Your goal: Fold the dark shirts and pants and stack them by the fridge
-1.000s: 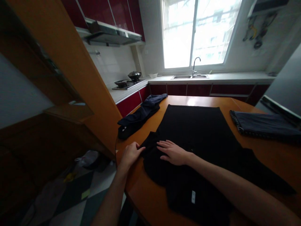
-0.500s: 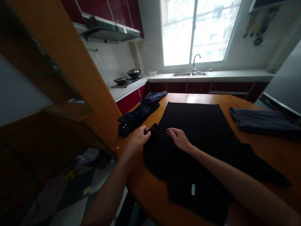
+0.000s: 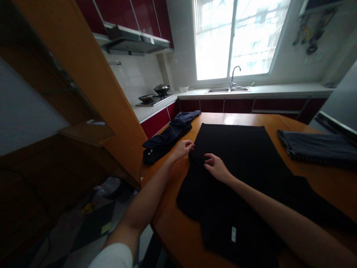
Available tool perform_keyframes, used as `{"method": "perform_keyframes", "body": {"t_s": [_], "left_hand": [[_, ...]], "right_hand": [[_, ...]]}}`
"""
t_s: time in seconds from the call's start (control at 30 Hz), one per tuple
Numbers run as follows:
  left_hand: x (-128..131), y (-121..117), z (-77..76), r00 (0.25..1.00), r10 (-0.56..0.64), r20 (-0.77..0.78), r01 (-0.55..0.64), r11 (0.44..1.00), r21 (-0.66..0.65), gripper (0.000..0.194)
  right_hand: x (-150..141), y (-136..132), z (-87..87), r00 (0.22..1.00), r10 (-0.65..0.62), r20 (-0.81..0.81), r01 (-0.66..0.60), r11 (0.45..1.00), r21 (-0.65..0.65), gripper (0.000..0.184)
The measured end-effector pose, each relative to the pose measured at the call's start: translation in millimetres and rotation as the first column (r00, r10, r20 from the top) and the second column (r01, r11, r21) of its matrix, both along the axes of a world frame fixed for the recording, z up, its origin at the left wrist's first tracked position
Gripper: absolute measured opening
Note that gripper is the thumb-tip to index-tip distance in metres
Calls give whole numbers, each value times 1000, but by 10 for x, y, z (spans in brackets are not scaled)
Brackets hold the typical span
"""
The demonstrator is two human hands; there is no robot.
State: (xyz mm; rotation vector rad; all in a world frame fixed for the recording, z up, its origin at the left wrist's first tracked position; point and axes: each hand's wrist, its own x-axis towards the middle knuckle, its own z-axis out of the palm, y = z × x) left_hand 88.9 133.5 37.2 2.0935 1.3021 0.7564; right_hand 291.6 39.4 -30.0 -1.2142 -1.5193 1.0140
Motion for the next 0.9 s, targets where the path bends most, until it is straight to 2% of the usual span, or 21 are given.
{"method": "perform_keyframes", "body": {"t_s": [0.1, 0.2, 0.53, 0.73, 0.83, 0.9], "left_hand": [[-193, 98, -177, 998, -48, -35, 49, 999, 13, 28], [-342, 145, -267, 992, -104, -69, 104, 994, 8, 33], [-347, 128, -312, 947, -294, -133, 292, 956, -31, 34], [-354, 178, -385, 956, -228, -183, 236, 971, 26, 37], [-331, 186, -428, 957, -183, -225, 200, 978, 55, 34], [-308, 172, -435, 954, -152, -258, 176, 982, 72, 31]], "right_hand": [[-14, -5, -31, 1000, 4, 30, -5, 1000, 4, 45], [-13, -5, -40, 999, -7, 53, 7, 1000, 7, 43], [-24, -21, -29, 998, 14, 64, -22, 992, 122, 33], [-44, -36, 10, 999, -39, -2, 39, 983, 178, 27], [-39, -61, 22, 996, -79, 29, 74, 986, 151, 46], [-33, -75, 26, 995, -64, 75, 54, 989, 135, 53]]}}
